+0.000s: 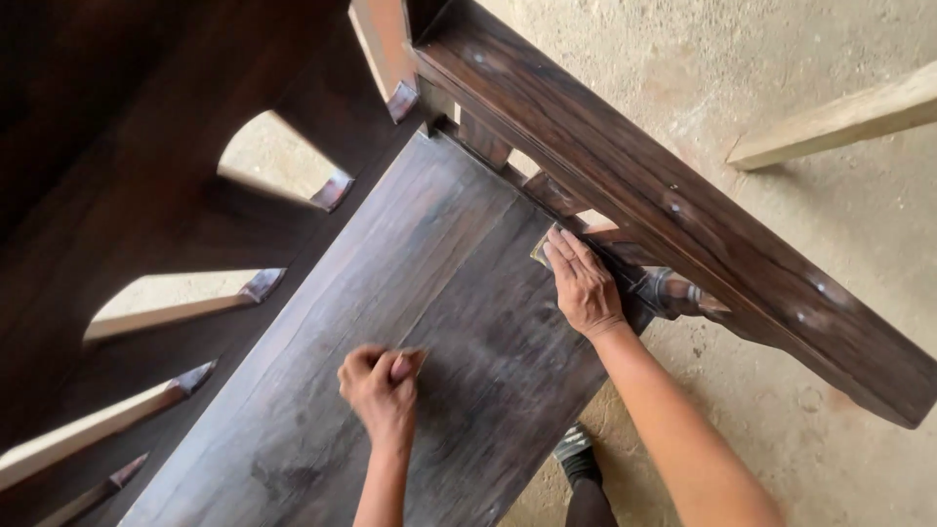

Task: The person sits on the floor and sands the surface of a dark wooden bench using a sanding block. They hold a small container in their left hand while scrubbing the bench seat with their right hand.

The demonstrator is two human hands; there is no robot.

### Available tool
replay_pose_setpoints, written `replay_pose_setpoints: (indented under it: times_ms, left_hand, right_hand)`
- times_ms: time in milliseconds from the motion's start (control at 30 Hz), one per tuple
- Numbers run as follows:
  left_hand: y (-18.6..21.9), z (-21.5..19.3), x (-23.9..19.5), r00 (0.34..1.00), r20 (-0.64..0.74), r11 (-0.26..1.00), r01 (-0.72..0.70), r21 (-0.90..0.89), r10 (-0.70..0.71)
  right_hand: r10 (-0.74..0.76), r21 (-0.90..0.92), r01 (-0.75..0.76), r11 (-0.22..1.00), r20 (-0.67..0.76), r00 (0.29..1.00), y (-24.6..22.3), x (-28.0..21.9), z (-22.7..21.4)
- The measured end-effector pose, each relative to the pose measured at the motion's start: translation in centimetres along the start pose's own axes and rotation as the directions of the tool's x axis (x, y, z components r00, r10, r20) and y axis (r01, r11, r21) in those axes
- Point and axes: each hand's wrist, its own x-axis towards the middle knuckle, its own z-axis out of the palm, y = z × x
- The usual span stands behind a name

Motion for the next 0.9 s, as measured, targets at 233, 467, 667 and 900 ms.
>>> replay_pose_setpoints:
  times_ms: [233, 467, 667, 900]
  left_hand:
    - [4.6, 9.3, 7.6, 1.0, 0.021, 1.0, -0.011, 0.016, 0.01]
    - [10.2, 14.8, 12.8, 0.993, 0.067, 0.991, -0.095, -0.099, 0.102]
    - [7.9, 13.5, 11.5, 0.985, 0.094, 0.989, -0.139, -0.046, 0.143]
    - [7.5, 12.7, 10.4, 0.998, 0.065, 1.0, -0.006, -0.002, 0.006]
  right_hand:
    - [0.075, 0.024, -0.076, 0.997, 0.036, 0.997, 0.3, 1.2, 0.0]
    - [0.08, 0.029, -0.082, 0.996, 0.056, 0.995, 1.0, 0.9, 0.6]
    - [0.109, 0.023, -0.112, 0.993, 0.104, 0.989, 1.2, 0.3, 0.9]
    - [0.092, -0.01, -0.092, 0.996, 0.098, 0.991, 1.7, -0.1, 1.4]
